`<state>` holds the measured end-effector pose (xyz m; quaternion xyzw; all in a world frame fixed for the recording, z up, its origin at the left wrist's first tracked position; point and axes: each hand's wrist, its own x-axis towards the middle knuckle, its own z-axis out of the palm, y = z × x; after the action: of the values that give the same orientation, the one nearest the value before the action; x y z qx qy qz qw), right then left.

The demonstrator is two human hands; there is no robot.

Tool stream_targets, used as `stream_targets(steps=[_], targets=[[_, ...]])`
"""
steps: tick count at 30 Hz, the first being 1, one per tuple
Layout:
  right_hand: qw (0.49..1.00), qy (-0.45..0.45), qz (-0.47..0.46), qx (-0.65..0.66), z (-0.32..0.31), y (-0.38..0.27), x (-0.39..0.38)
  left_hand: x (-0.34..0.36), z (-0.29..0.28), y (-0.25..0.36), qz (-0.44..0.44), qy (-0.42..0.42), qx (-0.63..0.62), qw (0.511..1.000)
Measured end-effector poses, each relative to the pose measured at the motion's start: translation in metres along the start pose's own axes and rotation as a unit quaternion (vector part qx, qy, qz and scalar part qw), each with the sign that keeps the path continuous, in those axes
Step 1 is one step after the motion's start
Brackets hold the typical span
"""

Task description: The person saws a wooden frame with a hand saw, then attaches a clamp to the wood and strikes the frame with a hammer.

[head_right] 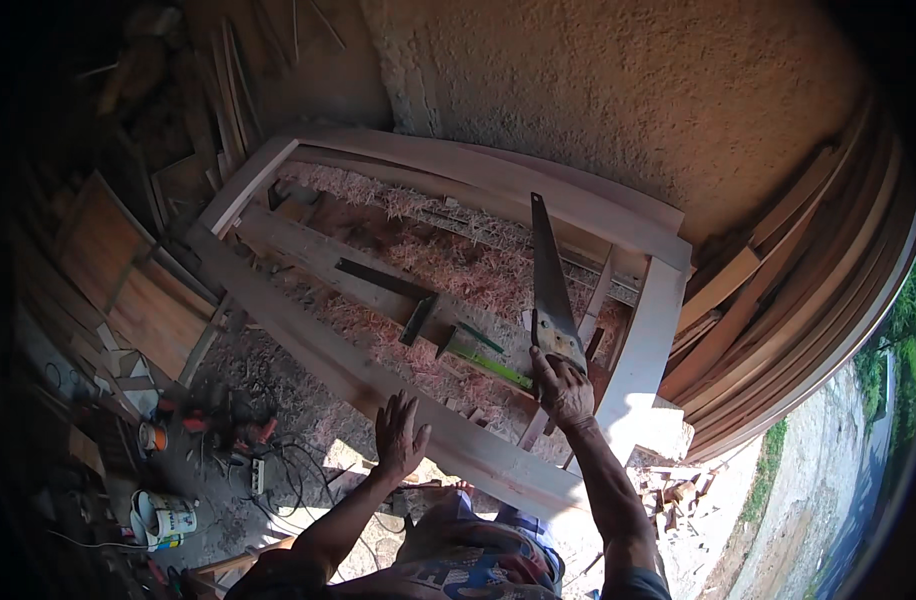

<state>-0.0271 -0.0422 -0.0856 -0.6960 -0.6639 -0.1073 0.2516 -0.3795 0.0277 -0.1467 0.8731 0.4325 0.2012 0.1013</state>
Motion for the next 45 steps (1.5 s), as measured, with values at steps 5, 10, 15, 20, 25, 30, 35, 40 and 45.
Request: stream_targets(steps=[5,10,15,20,25,30,35,40,45], targets=[[0.988,-0.045,-0.145,0.018,0.045,-0.016,0.002,-0.094,-0.013,-0.008,-0.087,0.056,-0.015,0.995],[0.944,-0.082,-0.32,0.004,0.091,-0.017,0.027,-0.233,0.029,-0.013,-0.254,0.07,-0.057,0.963],[0.899,-0.116,-0.422,0.029,0.126,-0.018,0.076,-0.369,0.033,0.019,-0.643,0.028,-0.126,0.755],[0.856,-0.152,-0.494,0.004,0.176,-0.025,0.126,-0.466,0.023,0.084,-0.841,0.139,-0.133,0.506],[0.882,-0.127,-0.452,0.037,0.207,0.013,0.15,-0.441,0.018,0.119,-0.87,0.1,-0.14,0.463],[0.868,-0.205,-0.447,-0.066,0.224,0.016,0.15,-0.435,0.042,0.117,-0.846,0.085,-0.186,0.492],[0.919,-0.245,-0.273,-0.148,0.268,0.076,0.154,-0.399,0.061,0.041,-0.788,0.091,-0.253,0.554],[0.885,-0.35,-0.274,-0.136,0.246,0.026,0.144,-0.413,0.021,-0.028,-0.794,0.134,-0.218,0.551],[0.901,-0.319,-0.249,-0.155,0.238,0.054,0.147,-0.405,-0.012,-0.084,-0.784,0.207,-0.239,0.534]])
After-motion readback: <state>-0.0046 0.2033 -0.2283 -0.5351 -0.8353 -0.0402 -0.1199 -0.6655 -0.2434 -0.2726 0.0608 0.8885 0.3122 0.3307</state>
